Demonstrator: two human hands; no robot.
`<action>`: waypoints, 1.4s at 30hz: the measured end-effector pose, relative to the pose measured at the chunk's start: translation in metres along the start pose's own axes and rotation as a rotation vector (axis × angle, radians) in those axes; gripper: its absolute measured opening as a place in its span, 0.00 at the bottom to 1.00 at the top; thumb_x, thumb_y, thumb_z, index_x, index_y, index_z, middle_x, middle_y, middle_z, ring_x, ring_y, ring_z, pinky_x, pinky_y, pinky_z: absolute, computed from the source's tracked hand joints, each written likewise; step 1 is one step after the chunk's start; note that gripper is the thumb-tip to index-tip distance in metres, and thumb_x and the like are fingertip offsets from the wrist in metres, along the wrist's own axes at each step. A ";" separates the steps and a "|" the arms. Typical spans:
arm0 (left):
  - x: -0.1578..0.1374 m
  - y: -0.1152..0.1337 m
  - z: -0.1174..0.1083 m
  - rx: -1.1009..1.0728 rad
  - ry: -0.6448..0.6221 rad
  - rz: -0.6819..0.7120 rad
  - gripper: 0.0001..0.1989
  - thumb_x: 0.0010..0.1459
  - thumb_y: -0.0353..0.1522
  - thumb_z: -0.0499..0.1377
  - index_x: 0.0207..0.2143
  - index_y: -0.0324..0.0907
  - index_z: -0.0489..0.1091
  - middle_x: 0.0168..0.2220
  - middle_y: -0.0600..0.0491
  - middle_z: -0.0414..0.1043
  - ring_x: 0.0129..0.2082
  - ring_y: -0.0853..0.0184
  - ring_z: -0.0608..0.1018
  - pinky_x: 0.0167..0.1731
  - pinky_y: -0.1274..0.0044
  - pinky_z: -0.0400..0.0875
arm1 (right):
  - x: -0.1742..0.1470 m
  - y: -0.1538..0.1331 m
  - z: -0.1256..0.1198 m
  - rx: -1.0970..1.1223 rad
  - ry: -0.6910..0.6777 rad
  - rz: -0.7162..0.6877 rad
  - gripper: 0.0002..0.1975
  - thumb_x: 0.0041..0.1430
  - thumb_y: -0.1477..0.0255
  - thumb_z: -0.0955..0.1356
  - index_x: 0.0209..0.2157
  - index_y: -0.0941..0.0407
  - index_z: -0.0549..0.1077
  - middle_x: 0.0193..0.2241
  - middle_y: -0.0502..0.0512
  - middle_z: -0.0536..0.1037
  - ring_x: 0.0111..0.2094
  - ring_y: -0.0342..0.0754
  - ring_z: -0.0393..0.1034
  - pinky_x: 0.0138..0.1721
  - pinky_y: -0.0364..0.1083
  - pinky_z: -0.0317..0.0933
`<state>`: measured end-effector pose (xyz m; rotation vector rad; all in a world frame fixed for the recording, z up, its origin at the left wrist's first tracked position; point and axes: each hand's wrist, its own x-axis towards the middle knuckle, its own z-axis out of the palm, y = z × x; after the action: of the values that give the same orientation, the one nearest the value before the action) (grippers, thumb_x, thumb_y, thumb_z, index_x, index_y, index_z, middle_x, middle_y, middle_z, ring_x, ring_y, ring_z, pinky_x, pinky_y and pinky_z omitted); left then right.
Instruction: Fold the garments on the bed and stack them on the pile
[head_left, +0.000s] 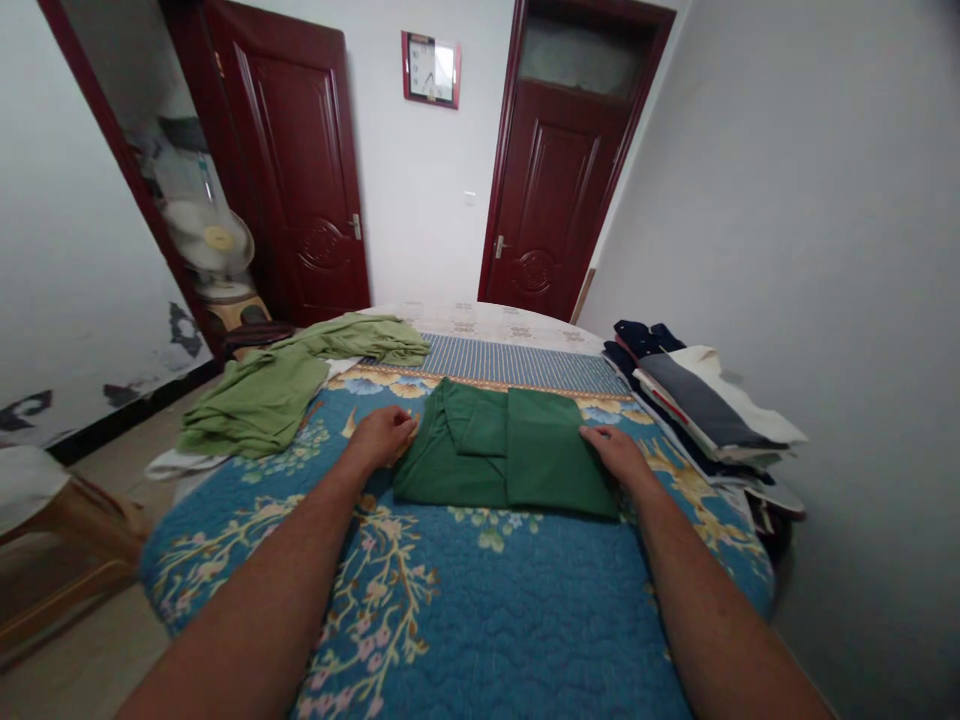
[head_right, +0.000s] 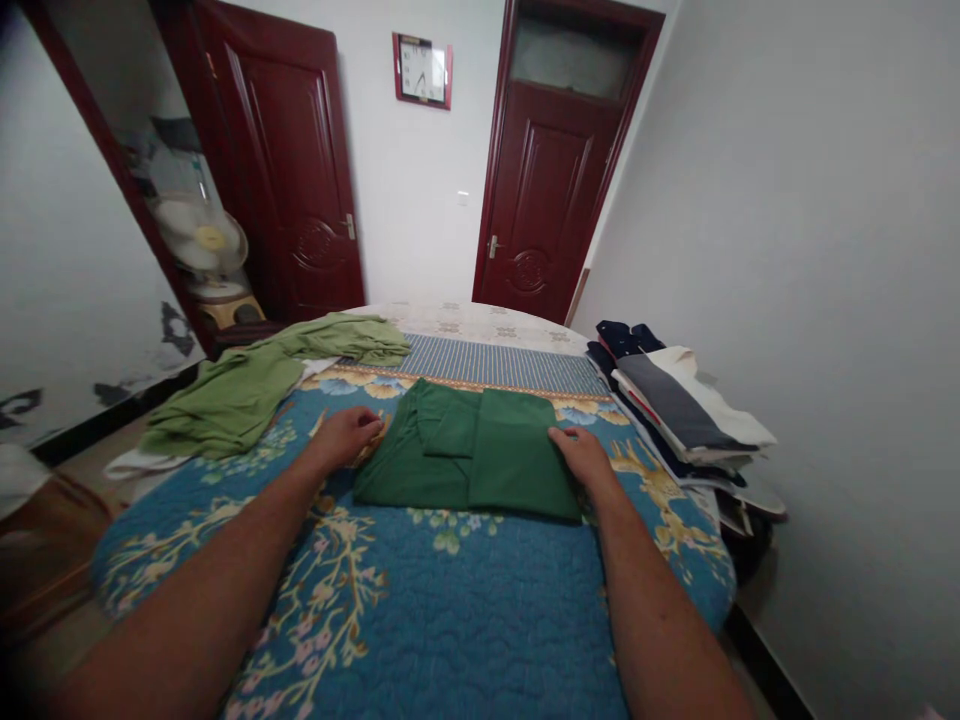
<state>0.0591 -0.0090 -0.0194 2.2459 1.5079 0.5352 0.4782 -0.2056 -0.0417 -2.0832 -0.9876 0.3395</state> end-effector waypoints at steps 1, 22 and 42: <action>0.000 0.000 0.003 0.017 -0.005 0.015 0.14 0.64 0.40 0.57 0.39 0.41 0.79 0.41 0.47 0.84 0.42 0.59 0.82 0.39 0.75 0.69 | 0.000 0.000 0.000 0.084 -0.027 0.036 0.25 0.58 0.48 0.71 0.41 0.56 0.84 0.41 0.61 0.86 0.44 0.58 0.79 0.46 0.52 0.69; 0.004 0.002 0.016 0.005 0.048 0.100 0.15 0.67 0.38 0.57 0.50 0.44 0.77 0.45 0.47 0.84 0.46 0.56 0.84 0.47 0.70 0.74 | -0.016 -0.047 -0.004 0.636 -0.271 0.298 0.18 0.54 0.58 0.74 0.41 0.55 0.79 0.33 0.59 0.85 0.35 0.57 0.81 0.41 0.54 0.76; -0.027 0.053 0.023 -1.396 -0.493 -0.317 0.25 0.55 0.45 0.71 0.47 0.37 0.77 0.40 0.40 0.85 0.37 0.55 0.87 0.40 0.68 0.83 | -0.055 -0.223 0.098 0.216 -0.268 -0.279 0.06 0.60 0.67 0.67 0.36 0.54 0.73 0.33 0.52 0.79 0.34 0.49 0.76 0.35 0.46 0.70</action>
<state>0.1028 -0.0555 -0.0143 0.9157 0.7354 0.5849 0.2716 -0.1072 0.0570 -1.7076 -1.3210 0.5637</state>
